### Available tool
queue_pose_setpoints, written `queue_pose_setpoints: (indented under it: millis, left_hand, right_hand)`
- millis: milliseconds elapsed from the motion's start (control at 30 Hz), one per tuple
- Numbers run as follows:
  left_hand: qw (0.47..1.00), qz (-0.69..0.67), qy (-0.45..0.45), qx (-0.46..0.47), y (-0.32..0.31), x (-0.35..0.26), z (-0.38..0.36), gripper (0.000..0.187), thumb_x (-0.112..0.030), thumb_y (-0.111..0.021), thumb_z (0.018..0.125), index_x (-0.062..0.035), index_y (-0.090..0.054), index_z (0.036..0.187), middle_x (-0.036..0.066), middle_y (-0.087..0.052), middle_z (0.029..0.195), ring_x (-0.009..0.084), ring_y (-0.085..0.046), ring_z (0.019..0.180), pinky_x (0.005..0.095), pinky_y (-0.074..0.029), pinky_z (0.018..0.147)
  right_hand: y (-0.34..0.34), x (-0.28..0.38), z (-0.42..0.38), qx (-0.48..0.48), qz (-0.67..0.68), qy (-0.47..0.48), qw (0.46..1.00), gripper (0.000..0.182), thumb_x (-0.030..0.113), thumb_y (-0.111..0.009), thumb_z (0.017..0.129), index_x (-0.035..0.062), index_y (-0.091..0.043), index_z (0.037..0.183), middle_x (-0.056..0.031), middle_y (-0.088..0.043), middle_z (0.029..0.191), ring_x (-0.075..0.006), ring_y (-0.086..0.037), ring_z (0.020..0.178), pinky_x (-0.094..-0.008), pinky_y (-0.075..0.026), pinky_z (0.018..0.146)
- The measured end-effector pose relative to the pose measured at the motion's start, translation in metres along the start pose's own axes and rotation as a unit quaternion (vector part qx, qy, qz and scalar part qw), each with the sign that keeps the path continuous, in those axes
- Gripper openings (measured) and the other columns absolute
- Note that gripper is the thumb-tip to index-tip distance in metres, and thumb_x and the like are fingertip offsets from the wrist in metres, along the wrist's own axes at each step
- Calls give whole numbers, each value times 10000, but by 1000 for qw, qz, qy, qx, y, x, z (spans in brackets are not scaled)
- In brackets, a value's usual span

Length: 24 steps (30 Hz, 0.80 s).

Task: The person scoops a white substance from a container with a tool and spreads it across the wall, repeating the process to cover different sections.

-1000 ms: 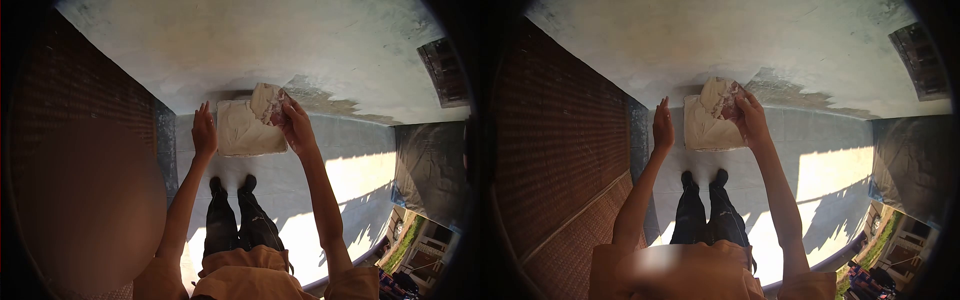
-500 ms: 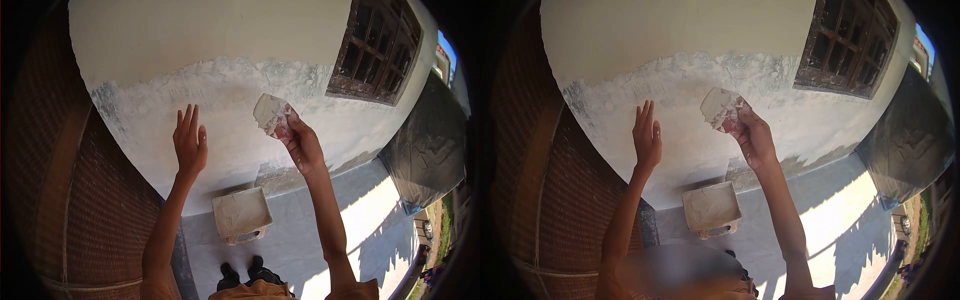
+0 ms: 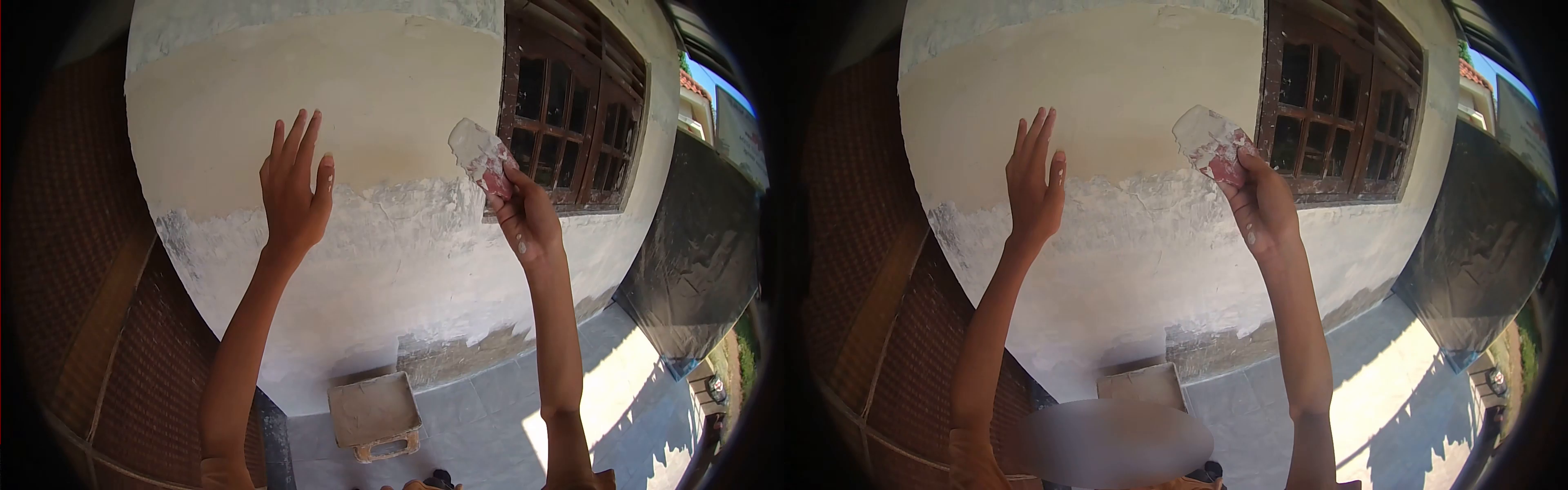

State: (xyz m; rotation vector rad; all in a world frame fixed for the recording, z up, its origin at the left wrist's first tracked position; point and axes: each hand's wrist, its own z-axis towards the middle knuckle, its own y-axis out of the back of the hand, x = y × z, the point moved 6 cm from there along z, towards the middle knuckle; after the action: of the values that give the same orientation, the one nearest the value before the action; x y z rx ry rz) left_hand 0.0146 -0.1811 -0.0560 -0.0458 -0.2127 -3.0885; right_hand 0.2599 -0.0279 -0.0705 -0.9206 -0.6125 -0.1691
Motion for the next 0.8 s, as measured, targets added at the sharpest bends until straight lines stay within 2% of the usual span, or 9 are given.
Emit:
queue_pose_setpoints:
  millis: [67,300,400,467,567,633,800]
  left_hand:
    - [1000,16,-7,-13,-7,-15,13,490,-316,-412,1049,-133,-414,1503,129,-392,1553,398,-275,1466,561,-275,1116]
    - [998,64,-1,-15,-52,-73,24,488,-306,-437,1039,-138,-426,1497,128,-411,1542,395,-283,1464,554,-283,1112]
    - [997,79,-4,-8,-71,-95,27,488,-290,-458,1030,-145,-430,1496,129,-418,1537,395,-288,1462,553,-286,1111]
    - [996,90,-5,-5,-81,-103,30,489,-282,-469,1026,-148,-432,1495,129,-422,1535,395,-292,1460,553,-288,1109]
    - [996,85,-12,-10,-93,-109,38,489,-274,-479,1021,-152,-436,1493,124,-429,1531,396,-297,1457,550,-292,1108]
    - [995,102,-13,5,-101,-106,44,520,-427,-327,1066,-202,-357,1534,82,-374,1569,339,-228,1497,545,-233,1154]
    - [995,95,-20,-17,-117,-99,54,515,-424,-337,1065,-201,-370,1528,80,-376,1568,342,-233,1495,548,-235,1150]
  right_hand:
    - [9,20,8,-5,-6,-3,1000,224,54,-487,1015,-98,-544,1168,-206,-632,1143,-251,-686,1009,-335,-631,855]
    - [72,71,45,19,-6,-20,1000,242,66,-479,1022,-113,-521,1180,-210,-628,1138,-258,-682,1020,-338,-630,862]
    - [97,87,68,25,-4,-41,999,257,58,-468,1026,-137,-500,1190,-226,-611,1163,-277,-663,1066,-343,-613,917]
    - [101,93,77,26,19,-47,998,295,49,-421,1033,-162,-442,1238,-253,-549,1250,-309,-617,1152,-371,-573,1003]
    - [107,98,90,33,35,-47,998,300,52,-414,1038,-165,-432,1243,-254,-547,1243,-309,-613,1157,-375,-567,1014]
    - [108,99,96,35,24,-45,998,302,52,-414,1038,-165,-429,1247,-253,-544,1246,-306,-610,1162,-373,-568,1011]
    - [115,101,111,33,32,-48,998,300,55,-415,1040,-163,-431,1246,-248,-541,1250,-299,-609,1163,-363,-570,1006]
